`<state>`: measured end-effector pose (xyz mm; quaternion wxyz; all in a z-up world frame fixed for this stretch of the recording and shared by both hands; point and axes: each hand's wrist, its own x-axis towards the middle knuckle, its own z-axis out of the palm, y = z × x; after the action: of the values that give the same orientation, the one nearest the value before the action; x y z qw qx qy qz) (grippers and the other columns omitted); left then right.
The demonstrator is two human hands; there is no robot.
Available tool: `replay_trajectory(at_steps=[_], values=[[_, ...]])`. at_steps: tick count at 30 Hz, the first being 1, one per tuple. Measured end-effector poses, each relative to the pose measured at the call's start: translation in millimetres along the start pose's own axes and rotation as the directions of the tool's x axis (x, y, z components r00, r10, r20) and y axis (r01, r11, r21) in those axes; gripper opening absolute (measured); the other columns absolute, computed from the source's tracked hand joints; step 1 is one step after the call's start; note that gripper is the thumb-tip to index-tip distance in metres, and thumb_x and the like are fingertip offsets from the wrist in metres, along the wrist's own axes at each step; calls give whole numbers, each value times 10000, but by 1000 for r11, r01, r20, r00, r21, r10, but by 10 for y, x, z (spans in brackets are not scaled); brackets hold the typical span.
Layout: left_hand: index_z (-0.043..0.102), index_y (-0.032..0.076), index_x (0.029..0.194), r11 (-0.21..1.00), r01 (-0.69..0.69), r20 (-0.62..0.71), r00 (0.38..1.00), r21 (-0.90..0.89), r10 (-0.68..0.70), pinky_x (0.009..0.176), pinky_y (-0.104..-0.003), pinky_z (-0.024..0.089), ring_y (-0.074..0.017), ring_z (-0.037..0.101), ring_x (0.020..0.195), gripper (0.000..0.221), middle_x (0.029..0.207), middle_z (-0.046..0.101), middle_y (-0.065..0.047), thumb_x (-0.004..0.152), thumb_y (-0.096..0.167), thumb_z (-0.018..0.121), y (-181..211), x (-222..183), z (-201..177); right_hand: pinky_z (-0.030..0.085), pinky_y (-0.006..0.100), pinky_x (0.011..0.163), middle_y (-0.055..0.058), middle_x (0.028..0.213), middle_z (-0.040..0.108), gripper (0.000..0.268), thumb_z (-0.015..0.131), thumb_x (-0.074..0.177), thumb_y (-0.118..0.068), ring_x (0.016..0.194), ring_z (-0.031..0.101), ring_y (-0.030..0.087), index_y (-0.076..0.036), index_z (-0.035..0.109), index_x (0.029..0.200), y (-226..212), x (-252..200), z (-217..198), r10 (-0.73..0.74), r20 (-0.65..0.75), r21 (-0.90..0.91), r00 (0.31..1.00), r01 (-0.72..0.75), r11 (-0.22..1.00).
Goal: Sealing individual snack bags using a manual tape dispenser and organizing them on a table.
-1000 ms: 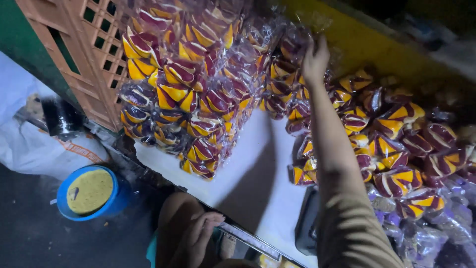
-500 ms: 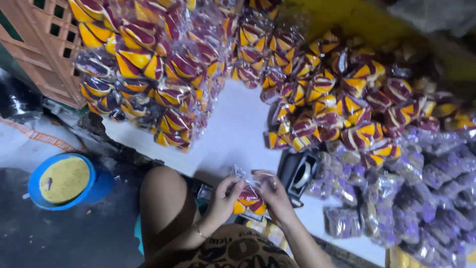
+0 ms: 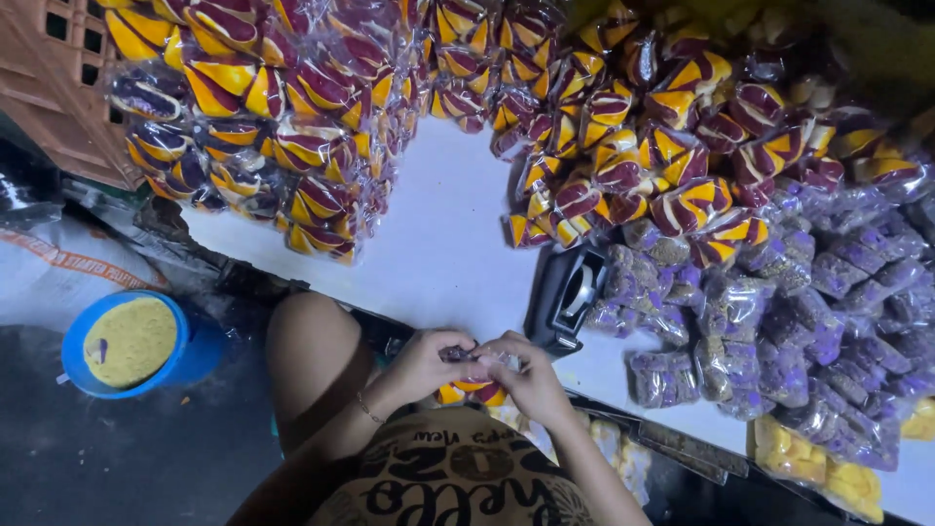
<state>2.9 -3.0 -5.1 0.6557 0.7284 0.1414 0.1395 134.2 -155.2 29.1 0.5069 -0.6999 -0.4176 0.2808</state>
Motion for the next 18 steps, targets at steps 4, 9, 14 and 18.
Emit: replay_trajectory(at_steps=[4,9,14,18], values=[[743,-27,904,966,-258,-3,966,-10,258,910,-458,562,-387,726,1034,182,1043,752,-216,854,122,834,65,16,-75,534,383,797,101,845,678,107,681,920,-17,840,620,211,-24,783,951,246,29,79,83,-54,178,995,-73,981],[800,26,966,965,-239,32,971,113,237,920,-446,569,-380,715,1045,102,1056,736,-195,892,87,766,57,-56,-8,476,289,712,76,745,628,155,615,1027,-160,798,621,163,-10,607,991,706,10,212,316,-105,440,943,-241,865],[791,33,1025,981,133,11,991,-140,-132,822,-342,562,-217,687,874,257,886,705,-99,822,176,858,-468,-140,126,543,483,944,162,859,746,309,811,853,-67,1013,746,346,-24,644,1109,105,-208,94,216,12,49,976,-216,975],[804,124,1090,956,277,14,960,96,-280,760,-329,557,-269,727,868,360,864,738,-92,763,220,921,-391,-195,68,593,457,771,117,854,736,72,687,927,-156,880,740,406,-114,743,943,257,-335,142,59,81,-400,995,-21,916]])
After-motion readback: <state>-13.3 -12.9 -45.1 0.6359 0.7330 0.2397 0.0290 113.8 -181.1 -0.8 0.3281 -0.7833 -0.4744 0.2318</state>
